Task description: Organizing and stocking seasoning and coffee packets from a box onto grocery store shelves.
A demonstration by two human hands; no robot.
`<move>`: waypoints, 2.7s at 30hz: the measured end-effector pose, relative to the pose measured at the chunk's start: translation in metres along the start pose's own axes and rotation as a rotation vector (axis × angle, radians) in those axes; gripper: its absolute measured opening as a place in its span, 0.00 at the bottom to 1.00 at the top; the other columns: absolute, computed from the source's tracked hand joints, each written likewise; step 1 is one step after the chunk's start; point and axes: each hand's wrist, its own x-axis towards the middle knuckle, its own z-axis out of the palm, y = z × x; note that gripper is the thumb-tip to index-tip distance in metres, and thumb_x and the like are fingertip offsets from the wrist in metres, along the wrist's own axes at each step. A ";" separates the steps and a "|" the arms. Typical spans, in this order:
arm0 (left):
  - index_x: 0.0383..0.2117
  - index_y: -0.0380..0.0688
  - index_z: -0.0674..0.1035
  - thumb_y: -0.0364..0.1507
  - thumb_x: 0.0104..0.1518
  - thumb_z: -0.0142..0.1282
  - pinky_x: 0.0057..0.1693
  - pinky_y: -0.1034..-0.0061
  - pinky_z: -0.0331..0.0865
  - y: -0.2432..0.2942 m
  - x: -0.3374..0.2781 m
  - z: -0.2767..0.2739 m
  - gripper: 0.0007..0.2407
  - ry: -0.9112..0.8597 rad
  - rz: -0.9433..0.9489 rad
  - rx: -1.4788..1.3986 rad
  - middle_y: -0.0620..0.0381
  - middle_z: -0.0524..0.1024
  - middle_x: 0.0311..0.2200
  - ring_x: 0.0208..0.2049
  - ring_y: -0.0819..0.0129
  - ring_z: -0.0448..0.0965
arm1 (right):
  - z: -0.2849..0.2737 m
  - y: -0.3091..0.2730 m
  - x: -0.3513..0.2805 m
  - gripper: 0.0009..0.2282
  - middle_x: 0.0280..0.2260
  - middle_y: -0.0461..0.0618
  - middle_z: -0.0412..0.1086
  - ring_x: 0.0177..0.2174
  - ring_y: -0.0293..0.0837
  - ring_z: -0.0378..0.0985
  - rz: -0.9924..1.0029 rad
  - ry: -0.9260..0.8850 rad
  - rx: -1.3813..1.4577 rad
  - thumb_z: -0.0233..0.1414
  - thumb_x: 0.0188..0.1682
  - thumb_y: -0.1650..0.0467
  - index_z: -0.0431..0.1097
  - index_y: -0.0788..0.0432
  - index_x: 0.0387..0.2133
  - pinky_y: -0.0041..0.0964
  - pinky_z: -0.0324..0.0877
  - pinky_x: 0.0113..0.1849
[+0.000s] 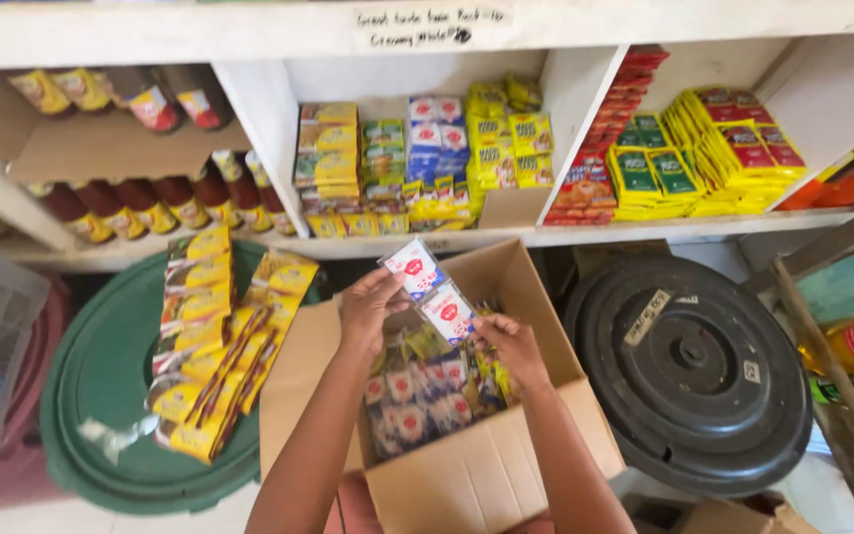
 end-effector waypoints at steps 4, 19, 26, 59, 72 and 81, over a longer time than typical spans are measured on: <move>0.37 0.37 0.84 0.26 0.53 0.68 0.32 0.80 0.72 0.015 0.059 0.015 0.08 0.002 0.082 0.103 0.55 0.84 0.29 0.26 0.74 0.81 | 0.010 -0.015 0.040 0.08 0.25 0.42 0.74 0.23 0.31 0.72 -0.009 0.058 0.015 0.57 0.52 0.65 0.77 0.57 0.32 0.27 0.65 0.25; 0.32 0.36 0.86 0.23 0.48 0.69 0.20 0.80 0.57 0.048 0.364 0.087 0.07 0.032 0.031 0.337 0.54 0.82 0.23 0.14 0.73 0.74 | 0.063 -0.116 0.235 0.04 0.20 0.39 0.66 0.17 0.32 0.63 0.127 0.108 0.622 0.57 0.50 0.66 0.71 0.51 0.32 0.26 0.54 0.18; 0.30 0.35 0.83 0.23 0.46 0.66 0.22 0.72 0.67 0.034 0.450 0.109 0.07 0.075 0.221 0.642 0.50 0.80 0.18 0.14 0.66 0.77 | 0.090 -0.137 0.305 0.05 0.21 0.43 0.69 0.17 0.38 0.69 0.069 0.260 0.777 0.56 0.52 0.67 0.70 0.54 0.35 0.32 0.61 0.19; 0.69 0.55 0.56 0.45 0.65 0.36 0.63 0.20 0.27 0.039 0.335 0.157 0.26 -0.374 0.535 1.927 0.57 0.48 0.72 0.72 0.53 0.48 | 0.103 -0.119 0.227 0.22 0.28 0.55 0.76 0.17 0.39 0.72 -0.066 0.139 0.584 0.42 0.57 0.63 0.57 0.54 0.65 0.31 0.65 0.19; 0.71 0.59 0.52 0.48 0.64 0.33 0.65 0.24 0.35 0.042 0.335 0.158 0.28 -0.410 0.385 1.893 0.58 0.40 0.74 0.74 0.52 0.41 | 0.103 -0.126 0.233 0.26 0.32 0.56 0.78 0.19 0.39 0.73 -0.026 0.075 0.522 0.40 0.57 0.64 0.46 0.52 0.70 0.31 0.66 0.19; 0.68 0.55 0.60 0.50 0.67 0.28 0.67 0.27 0.35 0.091 0.277 0.133 0.26 -0.172 0.583 1.451 0.49 0.51 0.70 0.71 0.49 0.49 | 0.054 -0.078 0.115 0.23 0.28 0.54 0.77 0.17 0.38 0.73 0.011 0.024 0.349 0.44 0.55 0.65 0.58 0.48 0.66 0.31 0.63 0.19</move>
